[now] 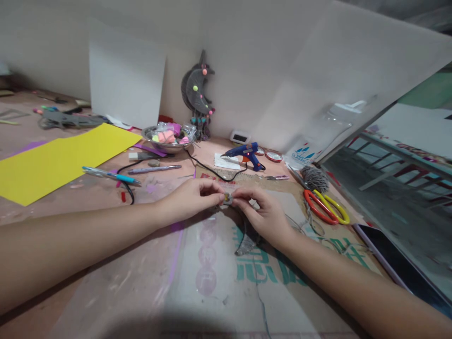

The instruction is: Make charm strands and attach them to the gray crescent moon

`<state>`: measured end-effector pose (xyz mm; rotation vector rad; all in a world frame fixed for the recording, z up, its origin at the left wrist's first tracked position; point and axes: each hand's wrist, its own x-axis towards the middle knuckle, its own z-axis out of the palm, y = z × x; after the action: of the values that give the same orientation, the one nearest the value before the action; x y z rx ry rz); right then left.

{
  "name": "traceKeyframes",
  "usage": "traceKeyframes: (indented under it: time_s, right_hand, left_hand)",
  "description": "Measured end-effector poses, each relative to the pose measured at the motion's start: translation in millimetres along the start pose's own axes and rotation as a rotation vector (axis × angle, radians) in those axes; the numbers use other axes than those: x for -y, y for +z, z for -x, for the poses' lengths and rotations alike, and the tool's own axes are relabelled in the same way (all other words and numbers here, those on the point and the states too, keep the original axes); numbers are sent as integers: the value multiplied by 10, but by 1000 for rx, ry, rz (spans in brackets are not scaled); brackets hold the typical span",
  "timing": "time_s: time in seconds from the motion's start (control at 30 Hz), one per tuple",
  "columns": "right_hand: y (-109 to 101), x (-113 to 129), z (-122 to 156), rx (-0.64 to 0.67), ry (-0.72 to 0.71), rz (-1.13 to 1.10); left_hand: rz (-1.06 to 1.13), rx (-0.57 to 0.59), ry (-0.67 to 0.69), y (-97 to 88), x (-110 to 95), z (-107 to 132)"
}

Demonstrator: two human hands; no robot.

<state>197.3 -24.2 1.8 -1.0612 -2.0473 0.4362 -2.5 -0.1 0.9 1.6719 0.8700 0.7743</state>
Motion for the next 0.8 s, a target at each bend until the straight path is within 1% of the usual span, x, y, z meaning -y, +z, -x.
traceKeyframes:
  time_s: [0.1,0.2,0.37,0.6,0.8]
  right_hand:
    - [-8,-7,17,-18,-61,25]
    - [-22,1,23,-2,-96,56]
    - [-31,45,7,48,-107,97]
    - [-12,29,16,5,-103,94]
    - [-17,24,11,54,-106,127]
  left_hand:
    - [2,10,6,-3,-6,5]
    - [9,15,-7,-5,-24,14]
    - [2,12,-40,-2,-37,14]
    - [-12,7,-9,-7,-34,11]
    - [15,20,-13,-4,-25,19]
